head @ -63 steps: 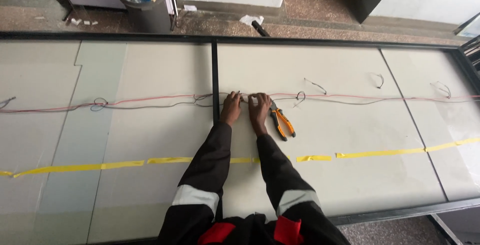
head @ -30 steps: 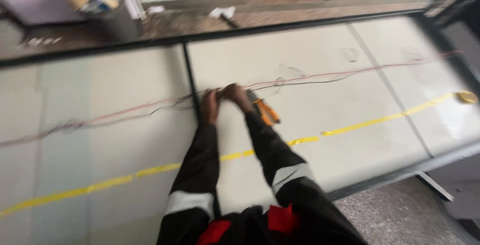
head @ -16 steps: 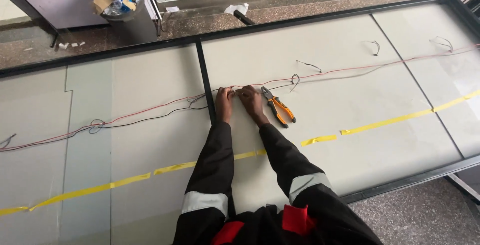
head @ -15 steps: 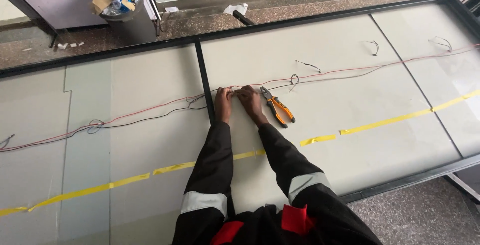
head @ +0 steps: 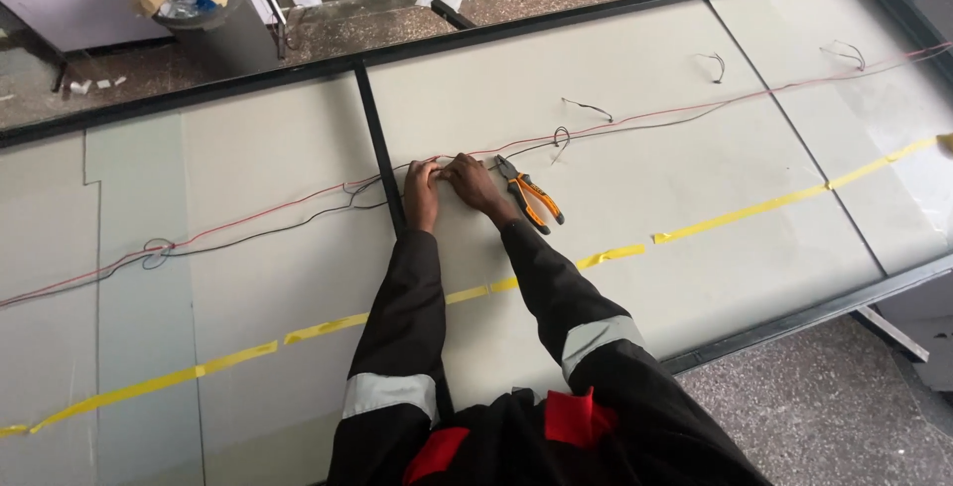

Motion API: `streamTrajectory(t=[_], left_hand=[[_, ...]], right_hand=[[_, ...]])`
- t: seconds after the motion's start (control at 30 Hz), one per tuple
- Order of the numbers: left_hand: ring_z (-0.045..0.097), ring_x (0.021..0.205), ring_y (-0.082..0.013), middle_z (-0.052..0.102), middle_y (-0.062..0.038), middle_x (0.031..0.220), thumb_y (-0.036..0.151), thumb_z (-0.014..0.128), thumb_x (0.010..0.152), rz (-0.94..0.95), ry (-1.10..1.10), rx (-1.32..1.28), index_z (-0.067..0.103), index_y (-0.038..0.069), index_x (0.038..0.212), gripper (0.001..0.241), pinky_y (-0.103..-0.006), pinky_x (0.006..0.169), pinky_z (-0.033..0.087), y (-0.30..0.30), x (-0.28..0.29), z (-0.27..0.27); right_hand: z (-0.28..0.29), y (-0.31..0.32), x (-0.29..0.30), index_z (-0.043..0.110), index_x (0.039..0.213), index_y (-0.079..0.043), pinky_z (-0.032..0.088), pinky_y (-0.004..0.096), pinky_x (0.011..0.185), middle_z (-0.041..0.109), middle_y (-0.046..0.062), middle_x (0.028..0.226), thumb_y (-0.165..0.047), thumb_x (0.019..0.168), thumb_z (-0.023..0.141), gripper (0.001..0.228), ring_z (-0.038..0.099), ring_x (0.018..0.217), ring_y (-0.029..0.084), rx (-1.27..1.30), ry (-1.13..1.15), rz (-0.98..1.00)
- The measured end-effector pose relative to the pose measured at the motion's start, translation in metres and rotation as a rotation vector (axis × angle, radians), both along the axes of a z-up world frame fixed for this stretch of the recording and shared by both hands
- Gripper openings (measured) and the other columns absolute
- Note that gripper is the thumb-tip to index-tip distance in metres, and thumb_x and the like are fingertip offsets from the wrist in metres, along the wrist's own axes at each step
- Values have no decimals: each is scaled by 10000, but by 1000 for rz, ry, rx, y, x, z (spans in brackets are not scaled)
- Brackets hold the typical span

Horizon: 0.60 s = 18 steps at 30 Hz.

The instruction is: Stripping insulation from electrical wires and twisting them together to create connections inside a sign frame.

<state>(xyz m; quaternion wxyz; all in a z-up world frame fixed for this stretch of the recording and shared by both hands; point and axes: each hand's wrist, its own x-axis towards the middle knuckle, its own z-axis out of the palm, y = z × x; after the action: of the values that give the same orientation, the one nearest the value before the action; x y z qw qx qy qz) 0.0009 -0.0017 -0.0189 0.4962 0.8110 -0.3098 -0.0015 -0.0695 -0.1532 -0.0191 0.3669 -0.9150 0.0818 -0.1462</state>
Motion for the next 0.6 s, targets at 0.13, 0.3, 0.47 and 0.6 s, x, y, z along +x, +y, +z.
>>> streamTrajectory(t=[0.13,0.3,0.47,0.6], left_hand=[[692,1216,-367,596,-136,1207,122,595,1208,-3,-9,71,644,88,1223,61,-473,1057,571,0,-2,-1],[689,1212,-404,598,-167,1217,103,613,1198,5,18,90,660,33,1180,86,-508,1055,576,-6,3,-5],[684,1160,-426,598,-189,1184,113,607,1197,7,-23,142,658,0,1166,128,-527,1010,575,-7,10,-14],[683,1163,-410,588,-163,1186,98,587,1204,-24,-7,109,662,31,1171,106,-508,1008,578,-7,11,-14]], right_hand=[[16,17,-20,669,1358,-63,571,569,931,667,205,1176,-143,1033,669,335,728,1070,457,-56,-156,-4],[8,12,-19,598,1426,-101,600,597,923,628,197,1191,-3,944,694,500,732,1088,500,-185,-206,-70],[20,12,-19,724,1315,-113,630,512,837,686,135,1128,-71,1069,745,251,766,1006,424,-233,-291,17],[30,13,-20,757,1252,-121,619,426,768,694,100,1061,-183,1125,756,141,764,927,342,-320,-326,39]])
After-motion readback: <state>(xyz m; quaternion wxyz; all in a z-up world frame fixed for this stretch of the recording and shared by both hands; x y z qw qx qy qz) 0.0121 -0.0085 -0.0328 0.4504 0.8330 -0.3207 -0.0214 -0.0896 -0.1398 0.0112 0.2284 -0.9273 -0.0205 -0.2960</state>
